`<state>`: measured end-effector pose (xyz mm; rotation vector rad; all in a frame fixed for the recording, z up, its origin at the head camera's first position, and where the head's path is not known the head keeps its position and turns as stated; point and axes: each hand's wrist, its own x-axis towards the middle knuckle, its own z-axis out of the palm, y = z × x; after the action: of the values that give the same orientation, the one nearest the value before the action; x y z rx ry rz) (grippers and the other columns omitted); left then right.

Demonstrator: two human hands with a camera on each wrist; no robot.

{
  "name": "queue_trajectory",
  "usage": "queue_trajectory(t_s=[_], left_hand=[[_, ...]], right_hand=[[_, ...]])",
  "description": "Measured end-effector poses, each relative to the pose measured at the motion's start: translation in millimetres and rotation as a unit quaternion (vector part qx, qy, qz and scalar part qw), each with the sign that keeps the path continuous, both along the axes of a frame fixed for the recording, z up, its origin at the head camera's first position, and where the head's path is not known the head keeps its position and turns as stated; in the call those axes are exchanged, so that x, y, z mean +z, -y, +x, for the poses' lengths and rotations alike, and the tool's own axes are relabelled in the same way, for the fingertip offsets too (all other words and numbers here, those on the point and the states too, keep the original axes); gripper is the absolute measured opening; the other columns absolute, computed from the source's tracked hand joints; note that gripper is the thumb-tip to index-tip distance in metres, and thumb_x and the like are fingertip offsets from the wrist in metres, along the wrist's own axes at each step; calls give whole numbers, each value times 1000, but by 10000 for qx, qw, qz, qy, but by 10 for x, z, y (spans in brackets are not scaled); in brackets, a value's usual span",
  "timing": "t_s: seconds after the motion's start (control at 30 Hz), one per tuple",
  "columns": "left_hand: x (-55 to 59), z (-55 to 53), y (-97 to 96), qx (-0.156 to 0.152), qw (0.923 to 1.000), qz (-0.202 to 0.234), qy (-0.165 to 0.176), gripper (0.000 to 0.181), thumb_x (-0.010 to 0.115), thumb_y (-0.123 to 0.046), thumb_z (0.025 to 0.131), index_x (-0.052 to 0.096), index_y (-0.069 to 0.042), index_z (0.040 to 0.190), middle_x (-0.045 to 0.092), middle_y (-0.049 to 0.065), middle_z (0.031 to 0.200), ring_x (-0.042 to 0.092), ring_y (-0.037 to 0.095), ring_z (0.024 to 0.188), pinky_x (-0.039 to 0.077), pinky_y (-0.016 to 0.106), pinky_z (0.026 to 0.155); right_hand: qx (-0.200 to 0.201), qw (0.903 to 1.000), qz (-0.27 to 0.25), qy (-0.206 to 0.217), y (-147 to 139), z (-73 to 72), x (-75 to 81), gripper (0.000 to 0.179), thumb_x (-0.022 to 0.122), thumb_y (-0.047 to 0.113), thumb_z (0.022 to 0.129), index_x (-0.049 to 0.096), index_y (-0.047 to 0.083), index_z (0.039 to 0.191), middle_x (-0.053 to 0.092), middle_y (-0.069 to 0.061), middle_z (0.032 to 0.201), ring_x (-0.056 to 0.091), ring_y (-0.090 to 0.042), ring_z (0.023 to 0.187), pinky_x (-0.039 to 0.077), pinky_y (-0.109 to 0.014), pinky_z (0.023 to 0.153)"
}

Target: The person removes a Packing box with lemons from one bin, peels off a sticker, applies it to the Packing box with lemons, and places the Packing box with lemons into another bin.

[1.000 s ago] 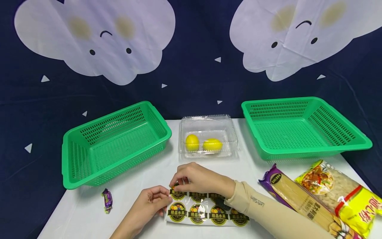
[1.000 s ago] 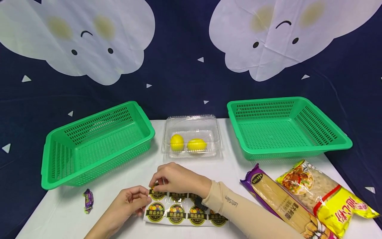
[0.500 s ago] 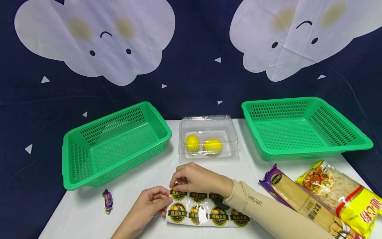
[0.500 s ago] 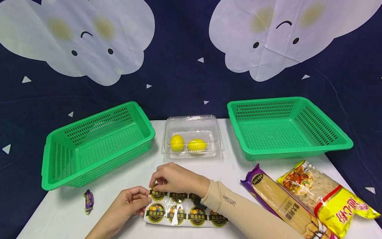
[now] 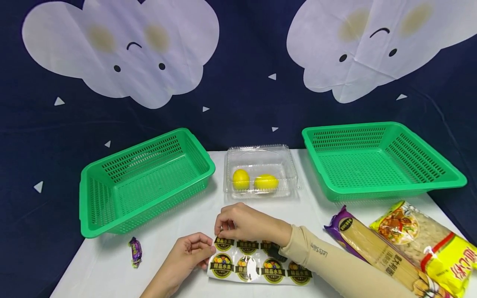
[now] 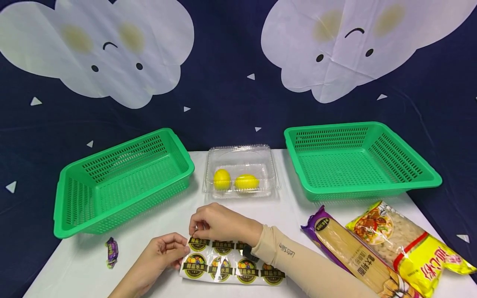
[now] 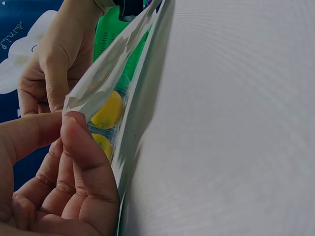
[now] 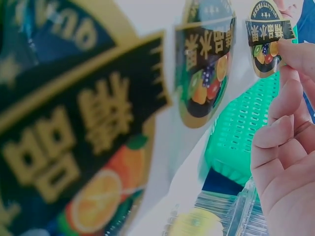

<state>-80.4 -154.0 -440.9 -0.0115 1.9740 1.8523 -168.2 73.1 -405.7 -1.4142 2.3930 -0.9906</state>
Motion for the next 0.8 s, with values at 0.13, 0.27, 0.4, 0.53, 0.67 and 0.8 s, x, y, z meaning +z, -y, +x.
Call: queue_trajectory(t_s=[0.13, 0.27, 0.4, 0.53, 0.67, 0.8], left_hand=[[-6, 2, -3, 26, 10000, 16, 14, 23, 78, -12, 96, 67, 4, 108, 69, -2, 84, 62, 6, 64, 53, 17, 59], [-11, 0, -5, 46, 10000, 23, 30, 23, 78, -12, 96, 67, 4, 108, 70, -2, 85, 62, 6, 64, 54, 18, 60], [-14, -6, -5, 66, 10000, 40, 39, 22, 78, -12, 96, 67, 4, 107, 70, -2, 84, 62, 6, 65, 55, 18, 61], [-19, -11, 1, 69, 9999, 58, 49, 22, 78, -12, 97, 67, 4, 107, 70, -2, 84, 62, 6, 65, 56, 19, 61], [-26, -16, 4, 82, 9999, 80, 69, 22, 78, -12, 96, 67, 3, 107, 70, -3, 84, 62, 6, 66, 56, 19, 62], [-38, -21, 4, 116, 9998, 82, 114, 20, 78, -11, 96, 68, 2, 106, 70, -3, 84, 62, 6, 66, 57, 19, 62]], right_hand=[[-25, 10000, 7, 20, -5, 0, -6, 5, 78, 12, 99, 79, 16, 96, 67, 8, 84, 52, 9, 75, 51, -11, 70], [-12, 10000, -5, 25, -13, -1, -7, 5, 77, 13, 99, 79, 17, 96, 67, 9, 84, 52, 9, 75, 52, -12, 71], [-15, 10000, -35, 16, -25, 4, 4, 4, 77, 13, 99, 79, 17, 97, 67, 8, 84, 52, 9, 75, 52, -12, 71], [-7, 10000, -63, -13, -32, 5, 6, 4, 77, 14, 99, 80, 17, 96, 68, 8, 84, 52, 10, 75, 52, -12, 70], [2, 10000, -73, 6, -34, 4, 10, 4, 78, 14, 99, 80, 17, 96, 68, 8, 84, 52, 10, 75, 52, -12, 71], [2, 10000, -67, 8, -42, -1, 9, 4, 78, 15, 99, 80, 17, 96, 68, 9, 84, 52, 10, 75, 52, -12, 70]])
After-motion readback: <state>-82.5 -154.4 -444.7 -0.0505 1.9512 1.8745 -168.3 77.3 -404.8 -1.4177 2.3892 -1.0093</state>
